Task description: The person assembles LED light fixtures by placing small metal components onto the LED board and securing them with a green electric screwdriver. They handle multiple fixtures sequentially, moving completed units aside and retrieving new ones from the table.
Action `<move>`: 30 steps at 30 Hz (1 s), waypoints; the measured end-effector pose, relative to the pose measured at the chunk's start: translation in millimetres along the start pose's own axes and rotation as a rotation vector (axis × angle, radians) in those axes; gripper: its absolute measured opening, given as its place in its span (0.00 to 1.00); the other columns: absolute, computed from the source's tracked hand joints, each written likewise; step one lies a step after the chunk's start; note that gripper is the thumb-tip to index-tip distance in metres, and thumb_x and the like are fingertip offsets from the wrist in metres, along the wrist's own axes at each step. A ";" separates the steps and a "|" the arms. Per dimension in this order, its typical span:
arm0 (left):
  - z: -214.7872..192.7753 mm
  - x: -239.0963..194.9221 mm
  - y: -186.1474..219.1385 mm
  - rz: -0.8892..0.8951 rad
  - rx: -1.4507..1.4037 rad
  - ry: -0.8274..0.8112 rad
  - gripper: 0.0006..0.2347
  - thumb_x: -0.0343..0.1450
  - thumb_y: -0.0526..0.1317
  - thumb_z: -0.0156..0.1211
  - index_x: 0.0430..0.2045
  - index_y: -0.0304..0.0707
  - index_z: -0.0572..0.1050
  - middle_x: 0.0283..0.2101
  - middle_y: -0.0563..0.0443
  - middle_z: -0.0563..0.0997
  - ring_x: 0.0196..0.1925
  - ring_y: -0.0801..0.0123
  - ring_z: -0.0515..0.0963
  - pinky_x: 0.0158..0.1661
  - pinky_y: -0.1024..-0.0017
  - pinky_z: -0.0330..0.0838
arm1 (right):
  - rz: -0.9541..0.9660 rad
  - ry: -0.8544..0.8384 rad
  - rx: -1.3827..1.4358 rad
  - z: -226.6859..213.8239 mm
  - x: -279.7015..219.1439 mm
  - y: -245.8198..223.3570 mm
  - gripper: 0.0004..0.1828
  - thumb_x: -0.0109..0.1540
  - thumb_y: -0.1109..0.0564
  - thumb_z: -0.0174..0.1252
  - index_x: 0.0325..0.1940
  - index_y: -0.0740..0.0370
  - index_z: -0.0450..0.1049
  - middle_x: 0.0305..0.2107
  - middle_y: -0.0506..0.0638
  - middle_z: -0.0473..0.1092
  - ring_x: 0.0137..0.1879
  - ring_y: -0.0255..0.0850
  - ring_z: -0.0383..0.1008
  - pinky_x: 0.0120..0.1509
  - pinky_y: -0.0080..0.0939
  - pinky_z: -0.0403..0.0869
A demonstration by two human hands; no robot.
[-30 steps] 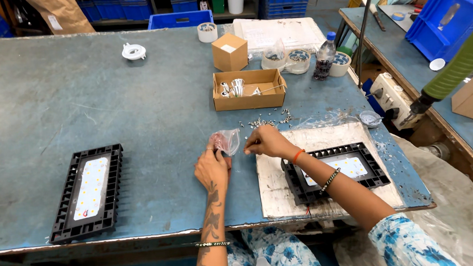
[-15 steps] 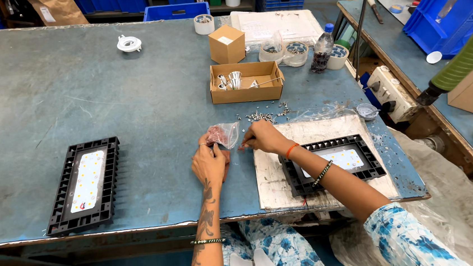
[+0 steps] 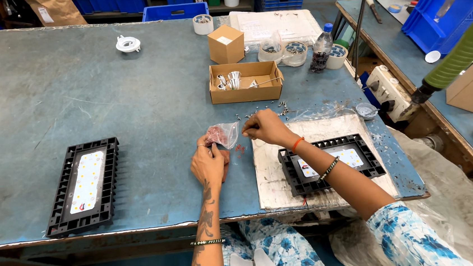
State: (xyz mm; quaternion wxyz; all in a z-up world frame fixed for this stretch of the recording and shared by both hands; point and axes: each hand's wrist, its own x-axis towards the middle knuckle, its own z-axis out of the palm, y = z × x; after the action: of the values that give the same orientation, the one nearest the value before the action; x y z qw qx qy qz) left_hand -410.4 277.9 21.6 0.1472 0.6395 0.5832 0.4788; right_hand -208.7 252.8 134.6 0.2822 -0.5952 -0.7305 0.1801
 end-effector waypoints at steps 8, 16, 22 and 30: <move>-1.8 1.1 0.4 0.029 0.000 0.033 0.14 0.69 0.41 0.62 0.49 0.45 0.74 0.31 0.44 0.83 0.36 0.47 0.82 0.37 0.51 0.73 | -0.173 0.047 -0.213 27.4 23.3 7.1 0.07 0.52 0.60 0.66 0.34 0.60 0.85 0.27 0.56 0.78 0.33 0.52 0.78 0.42 0.48 0.77; -8.6 0.9 8.5 -0.015 -0.028 0.025 0.14 0.69 0.41 0.62 0.48 0.47 0.75 0.30 0.43 0.84 0.35 0.45 0.82 0.36 0.50 0.72 | -0.256 0.198 -0.191 49.2 38.7 6.8 0.12 0.53 0.64 0.61 0.39 0.61 0.84 0.32 0.59 0.78 0.38 0.57 0.78 0.47 0.52 0.77; 11.6 0.5 -20.5 -0.154 -0.371 0.050 0.11 0.73 0.46 0.63 0.45 0.43 0.79 0.22 0.48 0.77 0.24 0.64 0.76 0.28 0.66 0.69 | -0.175 0.189 -0.201 42.2 37.3 -11.7 0.09 0.53 0.59 0.64 0.37 0.59 0.83 0.31 0.58 0.78 0.38 0.55 0.79 0.48 0.51 0.77; 7.5 24.8 -60.9 -0.582 -1.729 -0.028 0.17 0.82 0.51 0.58 0.53 0.34 0.75 0.36 0.51 0.74 0.35 0.71 0.73 0.33 0.73 0.66 | -0.184 0.205 -0.134 32.0 26.1 -23.2 0.07 0.55 0.57 0.63 0.36 0.57 0.83 0.32 0.57 0.78 0.39 0.55 0.79 0.48 0.51 0.77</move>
State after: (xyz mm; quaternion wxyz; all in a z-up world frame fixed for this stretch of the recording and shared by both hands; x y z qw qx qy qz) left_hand -444.9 319.5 -16.7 0.6974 0.1397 0.1574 0.6851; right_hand -250.0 275.3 128.8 0.3302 -0.5587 -0.7596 0.0426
